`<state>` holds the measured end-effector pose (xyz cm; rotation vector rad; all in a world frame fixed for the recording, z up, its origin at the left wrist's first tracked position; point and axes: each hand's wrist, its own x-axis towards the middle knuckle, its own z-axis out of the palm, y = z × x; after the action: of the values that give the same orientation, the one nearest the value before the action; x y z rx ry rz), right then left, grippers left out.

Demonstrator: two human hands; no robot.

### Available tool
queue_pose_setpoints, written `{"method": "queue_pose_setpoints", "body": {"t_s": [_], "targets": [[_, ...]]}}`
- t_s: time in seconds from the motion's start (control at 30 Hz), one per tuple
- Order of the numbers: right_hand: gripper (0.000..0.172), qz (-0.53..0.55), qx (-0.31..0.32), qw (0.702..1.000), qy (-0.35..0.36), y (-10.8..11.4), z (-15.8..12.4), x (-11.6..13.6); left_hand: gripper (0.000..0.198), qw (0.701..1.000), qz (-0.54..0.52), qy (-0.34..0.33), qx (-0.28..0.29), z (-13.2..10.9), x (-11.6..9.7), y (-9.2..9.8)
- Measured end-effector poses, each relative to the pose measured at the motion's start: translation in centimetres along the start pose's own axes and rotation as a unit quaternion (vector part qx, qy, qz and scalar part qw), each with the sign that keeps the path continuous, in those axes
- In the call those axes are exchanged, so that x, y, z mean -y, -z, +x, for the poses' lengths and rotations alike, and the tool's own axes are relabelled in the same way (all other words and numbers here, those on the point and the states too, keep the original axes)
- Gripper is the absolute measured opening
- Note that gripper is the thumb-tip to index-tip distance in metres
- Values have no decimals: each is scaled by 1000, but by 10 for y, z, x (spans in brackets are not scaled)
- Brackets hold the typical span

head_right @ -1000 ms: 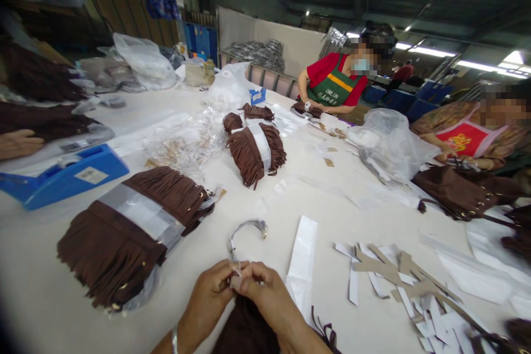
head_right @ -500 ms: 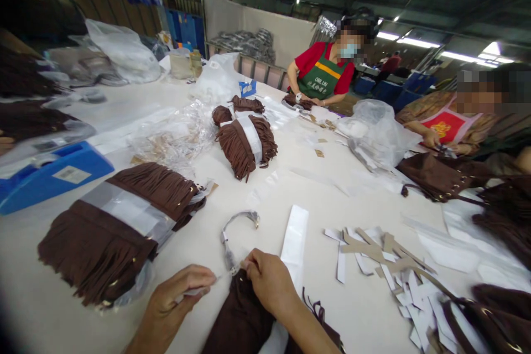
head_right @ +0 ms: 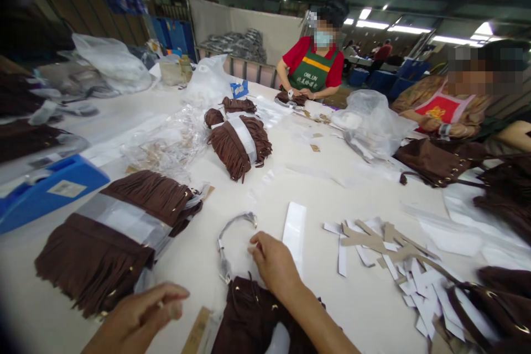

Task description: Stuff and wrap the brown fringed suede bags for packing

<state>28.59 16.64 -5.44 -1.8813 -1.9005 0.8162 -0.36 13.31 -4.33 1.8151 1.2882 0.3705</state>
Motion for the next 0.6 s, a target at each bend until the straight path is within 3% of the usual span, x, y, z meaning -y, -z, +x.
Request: {"method": "queue_pose_setpoints", "body": {"t_s": [0.07, 0.1, 0.17, 0.27, 0.37, 0.43, 0.5, 0.6], "targets": [[38, -41, -66, 996, 34, 8, 18, -6, 36, 994, 43, 41, -91, 27, -17, -2], [49, -61, -70, 994, 62, 10, 27, -10, 37, 989, 71, 45, -119, 41, -24, -7], [62, -87, -32, 988, 121, 12, 44, -17, 42, 984, 127, 50, -119, 68, -33, -22], [55, -68, 22, 983, 168, 10, 60, -25, 34, 972, 200, 72, -103, 95, -37, -45], [36, -34, 27, 986, 159, 13, 61, -28, 25, 968, 211, 65, -117, 105, -36, -56], [24, -16, 29, 986, 161, 22, 54, -27, 28, 979, 149, 29, -136, 106, -32, -59], [17, 5, 36, 985, 170, 37, 43, -22, 31, 990, 12, 7, -144, 107, -28, -63], [19, -12, 52, 982, 183, 61, 26, -11, 31, 960, -258, 30, -109, 111, -25, -70]]}}
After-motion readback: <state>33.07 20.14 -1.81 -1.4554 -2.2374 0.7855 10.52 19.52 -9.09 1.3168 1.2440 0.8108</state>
